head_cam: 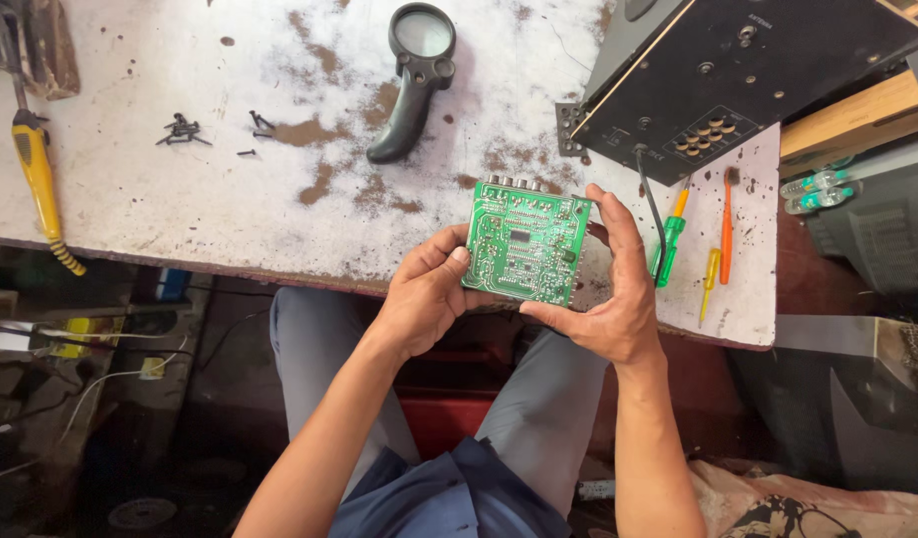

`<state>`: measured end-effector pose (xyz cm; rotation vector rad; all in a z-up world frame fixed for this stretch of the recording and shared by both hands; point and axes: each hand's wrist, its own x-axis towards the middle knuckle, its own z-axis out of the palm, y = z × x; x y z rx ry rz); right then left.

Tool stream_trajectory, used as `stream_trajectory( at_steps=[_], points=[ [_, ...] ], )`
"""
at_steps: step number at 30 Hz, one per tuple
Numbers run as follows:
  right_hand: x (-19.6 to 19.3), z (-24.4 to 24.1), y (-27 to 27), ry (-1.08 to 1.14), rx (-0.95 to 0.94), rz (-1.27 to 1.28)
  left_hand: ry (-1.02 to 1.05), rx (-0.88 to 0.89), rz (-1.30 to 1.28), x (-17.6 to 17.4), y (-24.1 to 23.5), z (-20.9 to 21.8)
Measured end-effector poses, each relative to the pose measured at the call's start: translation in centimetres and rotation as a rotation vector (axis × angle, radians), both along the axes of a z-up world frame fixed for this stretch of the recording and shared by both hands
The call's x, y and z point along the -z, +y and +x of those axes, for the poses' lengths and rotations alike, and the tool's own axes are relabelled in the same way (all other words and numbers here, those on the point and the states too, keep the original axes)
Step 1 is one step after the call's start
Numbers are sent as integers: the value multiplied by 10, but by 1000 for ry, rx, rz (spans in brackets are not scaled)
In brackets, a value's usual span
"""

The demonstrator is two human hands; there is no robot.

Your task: The person applies flux to a green circuit board using a small brush, then uses a soldering iron to reflow solder joints while viewing the board through a magnifying lamp. The person repeatedly dips the brush into a small container and applies flux to different areas of the board before soldering.

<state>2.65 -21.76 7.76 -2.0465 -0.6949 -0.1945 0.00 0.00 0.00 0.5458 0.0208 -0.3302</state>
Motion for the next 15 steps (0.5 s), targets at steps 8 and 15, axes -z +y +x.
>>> stream_trajectory(
  at_steps=[8,15],
  points=[
    [0,2,1,-45,-14,-12,-9,-12,-5,0,0,-1],
    [3,1,4,-61,-51,34,-24,-13,-33,7,-1,-3]
  ],
)
